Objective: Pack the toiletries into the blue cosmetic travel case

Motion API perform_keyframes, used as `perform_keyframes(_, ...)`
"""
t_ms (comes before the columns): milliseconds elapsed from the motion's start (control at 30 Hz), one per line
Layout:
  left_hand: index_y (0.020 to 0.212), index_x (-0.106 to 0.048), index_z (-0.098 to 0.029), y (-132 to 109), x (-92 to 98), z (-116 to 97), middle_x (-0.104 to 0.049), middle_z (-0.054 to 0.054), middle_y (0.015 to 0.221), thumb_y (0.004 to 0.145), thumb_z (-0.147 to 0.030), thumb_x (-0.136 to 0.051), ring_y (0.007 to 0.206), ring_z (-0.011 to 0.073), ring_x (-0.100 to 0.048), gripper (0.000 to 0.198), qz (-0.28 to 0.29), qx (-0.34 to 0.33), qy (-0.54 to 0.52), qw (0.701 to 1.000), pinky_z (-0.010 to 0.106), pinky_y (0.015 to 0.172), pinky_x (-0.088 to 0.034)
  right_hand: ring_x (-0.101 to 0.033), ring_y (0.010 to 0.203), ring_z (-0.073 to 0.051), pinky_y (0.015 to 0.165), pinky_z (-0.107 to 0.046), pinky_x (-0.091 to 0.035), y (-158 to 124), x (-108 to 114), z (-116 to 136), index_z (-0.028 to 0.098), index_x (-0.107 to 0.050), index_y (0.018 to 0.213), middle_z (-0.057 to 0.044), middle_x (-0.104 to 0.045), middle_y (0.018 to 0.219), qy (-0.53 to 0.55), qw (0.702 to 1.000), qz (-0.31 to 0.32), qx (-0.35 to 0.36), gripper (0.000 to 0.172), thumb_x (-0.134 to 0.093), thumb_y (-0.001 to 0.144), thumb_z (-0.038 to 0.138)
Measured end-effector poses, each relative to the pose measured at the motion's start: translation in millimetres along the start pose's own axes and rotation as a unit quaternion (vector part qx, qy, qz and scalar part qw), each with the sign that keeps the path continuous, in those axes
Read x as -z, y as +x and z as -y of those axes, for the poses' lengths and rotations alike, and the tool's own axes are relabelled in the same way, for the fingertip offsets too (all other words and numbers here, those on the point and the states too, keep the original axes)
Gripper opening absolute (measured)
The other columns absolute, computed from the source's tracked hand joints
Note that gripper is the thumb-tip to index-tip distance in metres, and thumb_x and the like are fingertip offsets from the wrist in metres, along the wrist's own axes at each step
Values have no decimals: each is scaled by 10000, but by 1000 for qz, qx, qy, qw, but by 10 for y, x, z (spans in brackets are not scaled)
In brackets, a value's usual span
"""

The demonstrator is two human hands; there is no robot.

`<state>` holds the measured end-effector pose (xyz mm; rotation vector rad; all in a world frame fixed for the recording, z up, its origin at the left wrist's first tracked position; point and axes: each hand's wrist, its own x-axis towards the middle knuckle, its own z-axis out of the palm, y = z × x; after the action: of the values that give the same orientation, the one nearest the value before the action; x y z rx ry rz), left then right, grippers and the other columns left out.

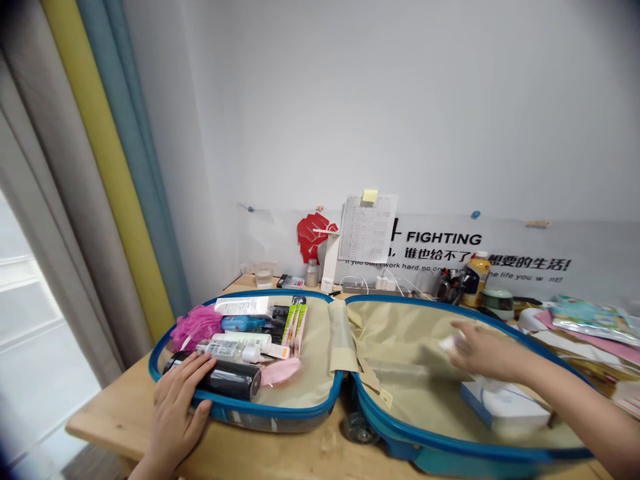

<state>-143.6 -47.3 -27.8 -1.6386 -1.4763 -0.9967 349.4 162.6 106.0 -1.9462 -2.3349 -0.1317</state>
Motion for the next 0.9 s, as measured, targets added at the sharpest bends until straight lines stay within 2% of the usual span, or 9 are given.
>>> perform_keyframes(100,1335,-457,-233,12,7,-9,-614,106,1207,916,-453,-367,1188,277,-505,482,1,-1,0,1000,409,1025,-286,-501,1246,-337,973,-377,-442,74,385,576,47,-314,1431,-247,-412,1433,43,996,18,74,855,-480,757,546)
perform_keyframes(133,1335,-456,-233,12,8,-10,-612,107,1209,915,-450,-369,1191,279,-502,480,2,-1,0,1000,410,1023,-287,-439,1303,-335,1032,-383,-393,94,486,804,37,-257,1458,-236,-335,1485,55,992,19,108,886,-452,781,574)
perform_keyframes(200,1336,-453,-232,8,8,-8,-608,108,1216,915,-444,-369,1195,281,-497,479,5,-2,1,1000,412,1019,-289,-407,1327,-325,1075,-400,-344,124,614,1277,65,-243,1474,-203,-331,1498,78,980,27,182,886,-449,796,597)
perform_keyframes(333,1330,-453,-212,-3,5,-2,-602,117,1225,924,-438,-355,1210,283,-481,475,9,-8,7,1000,417,1017,-292,-471,1271,-312,1051,-390,-377,172,558,2121,136,-336,1456,-159,-440,1441,95,943,73,312,915,-611,712,593)
perform_keyframes(433,1321,-459,-202,-4,8,-3,-603,119,1224,925,-438,-357,1214,279,-477,472,11,-13,9,1000,416,1021,-289,-476,1260,-343,1040,-412,-384,212,359,2553,100,-412,1414,-193,-487,1392,79,920,110,367,920,-694,660,545)
perform_keyframes(533,1309,-474,-193,-9,9,-2,-604,121,1230,926,-438,-360,1223,277,-473,469,11,-12,9,1000,417,1028,-286,-467,1263,-371,1041,-435,-379,233,175,2795,55,-436,1390,-231,-496,1369,56,908,142,391,934,-732,632,513)
perform_keyframes(600,1306,-483,-190,-19,3,7,-608,122,1230,926,-440,-366,1232,275,-469,470,12,-13,8,1000,419,1032,-286,-436,1291,-382,1057,-445,-361,233,95,2874,40,-383,1422,-247,-451,1404,46,903,157,397,989,-742,626,505)
perform_keyframes(733,1321,-485,-206,-39,-12,26,-613,108,1243,911,-443,-390,1232,273,-483,483,16,-6,5,1000,414,1036,-290,-374,1342,-375,1093,-434,-321,223,14,2931,59,-265,1482,-244,-366,1465,38,898,177,401,1074,-762,617,458)
perform_keyframes(900,1326,-485,-213,-30,-2,20,-619,103,1239,902,-434,-411,1231,272,-489,484,13,-3,1,1000,410,1045,-286,-330,1368,-374,1111,-445,-292,205,-39,2946,87,-242,1494,-243,-329,1486,38,899,190,393,1097,-769,610,468)
